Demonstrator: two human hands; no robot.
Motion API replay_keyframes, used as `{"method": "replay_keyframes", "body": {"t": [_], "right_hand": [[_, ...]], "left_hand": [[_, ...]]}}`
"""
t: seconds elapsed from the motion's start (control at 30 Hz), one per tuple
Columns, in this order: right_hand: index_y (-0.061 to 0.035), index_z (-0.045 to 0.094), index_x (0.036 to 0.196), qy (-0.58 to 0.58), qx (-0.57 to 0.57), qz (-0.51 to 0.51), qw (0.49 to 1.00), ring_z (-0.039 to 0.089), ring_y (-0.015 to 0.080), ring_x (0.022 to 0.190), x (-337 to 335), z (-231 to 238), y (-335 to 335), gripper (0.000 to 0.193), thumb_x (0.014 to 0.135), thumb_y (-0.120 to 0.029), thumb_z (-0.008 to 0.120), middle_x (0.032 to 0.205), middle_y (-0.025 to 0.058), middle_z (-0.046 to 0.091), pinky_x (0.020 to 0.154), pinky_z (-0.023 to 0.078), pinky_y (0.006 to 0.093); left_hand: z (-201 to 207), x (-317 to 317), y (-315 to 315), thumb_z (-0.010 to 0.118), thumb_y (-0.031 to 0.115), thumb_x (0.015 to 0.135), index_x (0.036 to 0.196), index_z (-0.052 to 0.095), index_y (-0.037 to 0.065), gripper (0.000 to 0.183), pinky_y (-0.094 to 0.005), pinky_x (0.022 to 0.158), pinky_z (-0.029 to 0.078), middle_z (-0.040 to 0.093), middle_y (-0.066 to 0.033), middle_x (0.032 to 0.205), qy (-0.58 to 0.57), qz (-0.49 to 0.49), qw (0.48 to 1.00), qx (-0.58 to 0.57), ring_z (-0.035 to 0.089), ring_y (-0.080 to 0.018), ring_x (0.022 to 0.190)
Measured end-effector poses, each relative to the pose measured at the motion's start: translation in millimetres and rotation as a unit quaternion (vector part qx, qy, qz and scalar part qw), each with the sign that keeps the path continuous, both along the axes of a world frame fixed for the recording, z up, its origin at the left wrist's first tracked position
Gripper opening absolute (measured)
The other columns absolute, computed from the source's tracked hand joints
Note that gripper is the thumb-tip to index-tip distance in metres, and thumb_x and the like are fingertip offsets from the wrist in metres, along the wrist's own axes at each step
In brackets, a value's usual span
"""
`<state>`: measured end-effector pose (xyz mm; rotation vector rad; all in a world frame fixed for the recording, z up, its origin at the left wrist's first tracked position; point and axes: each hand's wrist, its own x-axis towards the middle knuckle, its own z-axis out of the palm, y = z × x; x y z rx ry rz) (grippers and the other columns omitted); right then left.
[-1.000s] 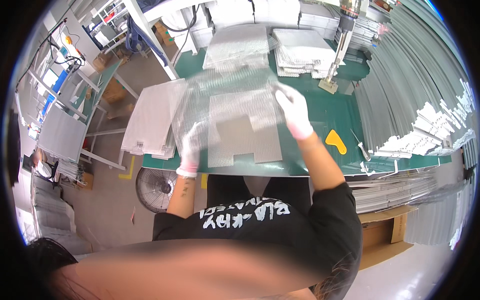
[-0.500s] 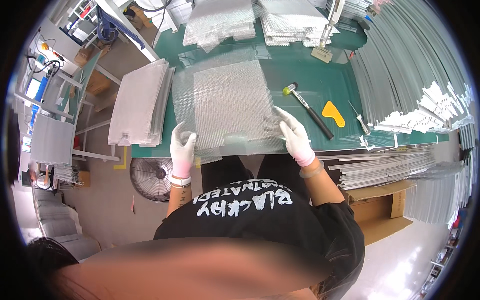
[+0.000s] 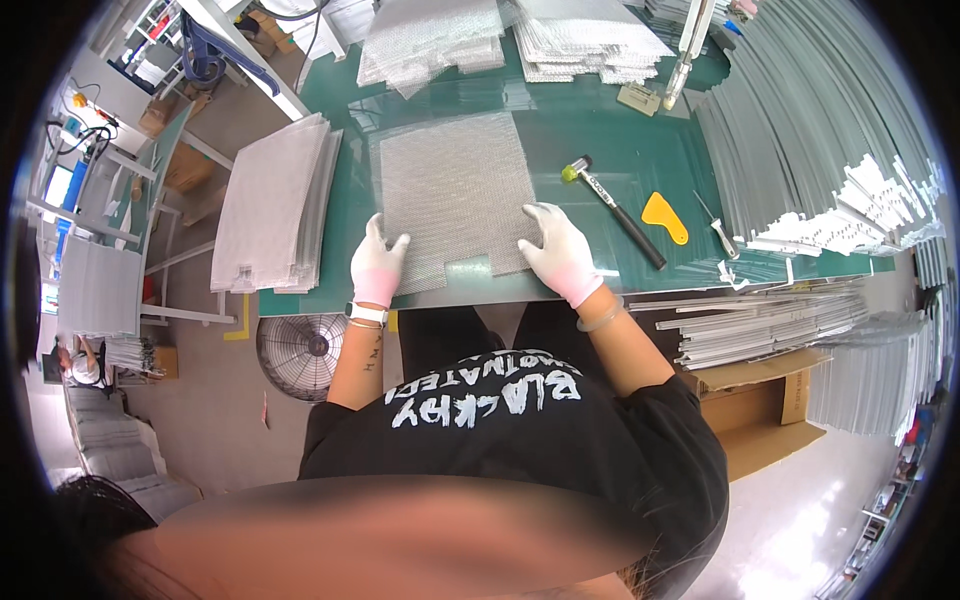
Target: Assembling metal mesh filters by attaching metal frames and securing components using a hammer and electric screwdriver.
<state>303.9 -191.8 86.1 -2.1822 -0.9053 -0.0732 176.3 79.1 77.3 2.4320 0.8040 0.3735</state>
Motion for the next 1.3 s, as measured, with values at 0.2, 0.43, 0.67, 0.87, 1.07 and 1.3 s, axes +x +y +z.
{"method": "replay_keyframes", "body": {"t": [0.2,0.43,0.67,0.87,1.07,1.3], "right_hand": [[-0.0049,0.056,0.125,0.004,-0.017,-0.005,1.000,0.054,0.0349,0.118,-1.6,-17.3,-1.3,0.051,0.078,-0.018,0.070,0.128,0.0193,0.054,0.101,0.044,0.0387],[-0.0077,0.056,0.126,0.004,-0.036,-0.017,0.999,0.055,0.0346,0.115,-7.0,-19.2,-1.9,0.049,0.079,-0.019,0.069,0.130,0.0177,0.053,0.096,0.047,0.0391],[-0.0074,0.056,0.124,0.002,-0.018,-0.007,1.000,0.056,0.0344,0.114,-8.7,-20.8,-4.9,0.049,0.078,-0.018,0.070,0.129,0.0163,0.053,0.095,0.048,0.0389],[-0.0070,0.058,0.122,0.018,-0.011,-0.018,1.000,0.055,0.0347,0.114,-9.5,-20.9,-4.6,0.050,0.075,-0.014,0.071,0.126,0.0169,0.055,0.095,0.047,0.0394],[-0.0070,0.059,0.122,0.044,-0.094,-0.026,0.994,0.057,0.0386,0.107,-7.2,-6.2,-6.2,0.047,0.078,-0.022,0.070,0.121,0.0199,0.053,0.092,0.049,0.0408],[-0.0044,0.065,0.114,0.055,-0.137,0.187,0.971,0.059,0.0380,0.104,91.1,35.8,-11.3,0.046,0.084,-0.039,0.063,0.110,0.0227,0.059,0.093,0.047,0.0415]], "left_hand": [[-6.1,1.6,-2.0,0.069,0.029,0.085,0.138,0.039,0.003,0.066,-0.0380,0.082,0.053,0.066,-0.0189,0.109,0.001,-0.004,1.000,-0.002,0.068,-0.0282,0.099],[-12.2,-0.4,-1.8,0.069,0.029,0.085,0.142,0.036,0.003,0.070,-0.0377,0.082,0.053,0.064,-0.0166,0.112,0.022,0.015,1.000,0.014,0.068,-0.0268,0.096],[-8.4,0.3,-4.0,0.070,0.032,0.085,0.141,0.039,0.004,0.070,-0.0377,0.081,0.053,0.065,-0.0157,0.109,0.024,0.019,0.999,0.031,0.067,-0.0268,0.095],[-6.9,2.2,-0.7,0.070,0.034,0.084,0.141,0.039,0.004,0.071,-0.0383,0.082,0.052,0.065,-0.0169,0.108,0.051,0.010,0.997,0.057,0.067,-0.0283,0.097],[-6.9,10.9,1.6,0.072,0.034,0.082,0.141,0.040,0.004,0.073,-0.0382,0.084,0.052,0.062,-0.0179,0.116,0.074,0.019,0.997,0.023,0.064,-0.0298,0.104],[-7.9,9.9,26.5,0.068,0.034,0.083,0.143,0.039,0.009,0.072,-0.0503,0.108,0.034,0.040,-0.0208,0.145,-0.008,-0.091,0.963,0.255,0.041,-0.0411,0.130]]}}
